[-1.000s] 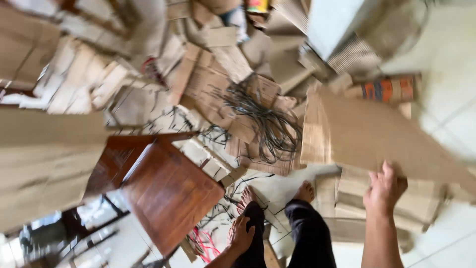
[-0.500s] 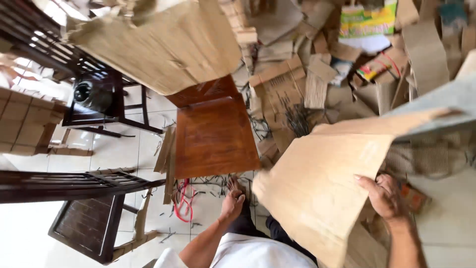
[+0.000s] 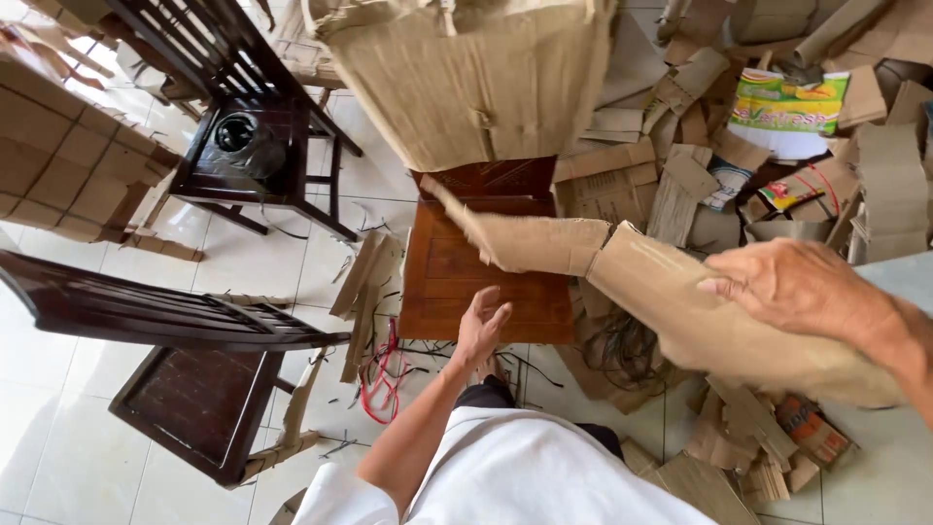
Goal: The person tears a large piece of cardboard into smaller pieces by hand and places them on the floor. They then pick up a bundle of cardboard, untie the wire binding, and place the bundle on a wooden stool.
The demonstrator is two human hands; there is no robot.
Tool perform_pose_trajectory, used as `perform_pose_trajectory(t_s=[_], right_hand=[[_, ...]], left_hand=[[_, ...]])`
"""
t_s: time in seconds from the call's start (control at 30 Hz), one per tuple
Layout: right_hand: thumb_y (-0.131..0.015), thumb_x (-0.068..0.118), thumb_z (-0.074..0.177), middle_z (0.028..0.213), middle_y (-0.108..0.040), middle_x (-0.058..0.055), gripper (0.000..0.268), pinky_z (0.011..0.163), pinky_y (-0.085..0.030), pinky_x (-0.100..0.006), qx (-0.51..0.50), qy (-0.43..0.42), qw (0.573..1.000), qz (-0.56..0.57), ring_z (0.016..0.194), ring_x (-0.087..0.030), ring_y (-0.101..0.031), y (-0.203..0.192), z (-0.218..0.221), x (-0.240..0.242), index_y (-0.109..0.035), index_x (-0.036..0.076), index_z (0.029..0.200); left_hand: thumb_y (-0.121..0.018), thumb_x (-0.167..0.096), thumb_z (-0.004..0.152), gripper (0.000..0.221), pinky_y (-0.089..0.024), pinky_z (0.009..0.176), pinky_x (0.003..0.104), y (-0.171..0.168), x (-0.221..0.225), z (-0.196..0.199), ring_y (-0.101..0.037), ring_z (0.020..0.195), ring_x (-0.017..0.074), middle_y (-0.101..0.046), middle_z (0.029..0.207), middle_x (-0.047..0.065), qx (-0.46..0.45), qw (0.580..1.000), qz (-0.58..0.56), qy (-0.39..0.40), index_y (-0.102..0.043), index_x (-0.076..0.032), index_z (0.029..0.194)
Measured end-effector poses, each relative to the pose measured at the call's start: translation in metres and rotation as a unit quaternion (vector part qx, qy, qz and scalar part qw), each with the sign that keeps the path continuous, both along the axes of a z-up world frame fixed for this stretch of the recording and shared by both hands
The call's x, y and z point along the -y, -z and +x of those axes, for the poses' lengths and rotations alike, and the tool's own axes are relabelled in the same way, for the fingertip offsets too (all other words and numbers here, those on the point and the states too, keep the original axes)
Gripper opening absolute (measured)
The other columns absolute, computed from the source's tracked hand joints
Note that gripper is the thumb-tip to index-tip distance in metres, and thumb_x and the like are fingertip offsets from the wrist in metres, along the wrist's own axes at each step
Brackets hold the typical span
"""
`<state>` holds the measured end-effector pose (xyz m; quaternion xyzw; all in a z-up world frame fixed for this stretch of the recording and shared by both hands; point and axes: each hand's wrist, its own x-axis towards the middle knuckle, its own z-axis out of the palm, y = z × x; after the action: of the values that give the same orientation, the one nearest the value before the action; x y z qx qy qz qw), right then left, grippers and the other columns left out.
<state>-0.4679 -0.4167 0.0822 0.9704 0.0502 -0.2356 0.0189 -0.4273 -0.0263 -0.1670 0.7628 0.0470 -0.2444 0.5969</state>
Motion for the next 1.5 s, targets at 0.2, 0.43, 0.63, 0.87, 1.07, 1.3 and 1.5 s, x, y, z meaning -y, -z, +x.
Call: perform_pose_trajectory(t_s=[0.2, 0.43, 0.63, 0.87, 1.07, 1.3, 1.5], right_hand=[[-0.058, 0.002, 0.105, 0.070, -0.074, 0.002, 0.025, 0.035, -0.057, -0.023, 0.197, -0.149, 0.968, 0.048, 0.044, -0.012, -0.063, 0.009, 0.083, -0.022, -0.072, 0.020, 0.093], [-0.060, 0.019, 0.122, 0.078, -0.076, -0.001, 0.031, 0.052, -0.061, -0.027, 0.343, -0.230, 0.908, 0.071, 0.052, -0.012, -0.066, 0.009, 0.175, -0.059, -0.079, 0.018, 0.097], [-0.071, 0.033, 0.115, 0.078, -0.075, 0.005, 0.016, 0.049, -0.057, -0.031, 0.363, -0.207, 0.907, 0.049, 0.061, -0.015, -0.070, 0.031, 0.250, -0.079, -0.078, 0.019, 0.112], [-0.080, 0.034, 0.114, 0.078, -0.074, 0.002, 0.017, 0.049, -0.052, -0.034, 0.411, -0.195, 0.883, 0.117, 0.067, -0.019, -0.072, 0.075, 0.315, -0.093, -0.080, 0.017, 0.109], [-0.083, 0.039, 0.108, 0.079, -0.075, 0.002, 0.020, 0.065, -0.056, -0.040, 0.406, -0.174, 0.889, 0.117, 0.071, -0.023, -0.074, 0.102, 0.342, -0.102, -0.078, 0.020, 0.104], [-0.087, 0.041, 0.107, 0.080, -0.075, 0.005, 0.023, 0.073, -0.053, -0.040, 0.482, -0.168, 0.856, 0.079, 0.074, -0.018, -0.074, 0.115, 0.360, -0.107, -0.080, 0.020, 0.099], [-0.087, 0.042, 0.107, 0.080, -0.074, 0.002, 0.029, 0.081, -0.045, -0.034, 0.474, -0.113, 0.873, -0.005, 0.071, -0.016, -0.069, 0.122, 0.370, -0.113, -0.076, 0.016, 0.098]], left_hand=[[-0.062, -0.058, 0.086, 0.091, -0.059, 0.097, 0.053, -0.035, -0.036, 0.059, -0.069, 0.119, 0.0354, -0.046, 0.153, 0.026, 0.085, 0.996, -0.027, -0.003, -0.031, -0.003, 0.152], [-0.068, -0.048, 0.087, 0.077, -0.059, 0.093, 0.039, -0.034, -0.068, 0.099, -0.070, 0.117, 0.0297, -0.056, 0.147, 0.018, 0.106, 0.984, -0.019, -0.139, -0.040, -0.010, 0.147], [-0.066, -0.046, 0.088, 0.069, -0.049, 0.107, 0.040, -0.039, -0.086, 0.082, -0.058, 0.133, 0.0276, -0.056, 0.148, 0.015, 0.057, 0.981, 0.050, -0.179, -0.049, -0.012, 0.144], [-0.064, -0.045, 0.089, 0.065, -0.046, 0.108, 0.041, -0.026, -0.080, 0.051, -0.056, 0.134, 0.0272, -0.058, 0.145, 0.015, -0.017, 0.977, 0.076, -0.200, -0.052, -0.010, 0.142], [-0.064, -0.047, 0.088, 0.062, -0.046, 0.105, 0.040, -0.019, -0.089, 0.061, -0.059, 0.131, 0.0241, -0.062, 0.142, 0.010, -0.051, 0.976, 0.113, -0.180, -0.056, -0.012, 0.138], [-0.063, -0.047, 0.088, 0.060, -0.046, 0.105, 0.039, -0.016, -0.114, 0.115, -0.059, 0.132, 0.0240, -0.061, 0.143, 0.011, -0.037, 0.984, 0.084, -0.150, -0.057, -0.014, 0.137], [-0.064, -0.043, 0.091, 0.056, -0.050, 0.102, 0.040, -0.031, -0.131, 0.162, -0.058, 0.131, 0.0260, -0.059, 0.144, 0.014, -0.022, 0.990, 0.041, -0.131, -0.055, -0.016, 0.139]])
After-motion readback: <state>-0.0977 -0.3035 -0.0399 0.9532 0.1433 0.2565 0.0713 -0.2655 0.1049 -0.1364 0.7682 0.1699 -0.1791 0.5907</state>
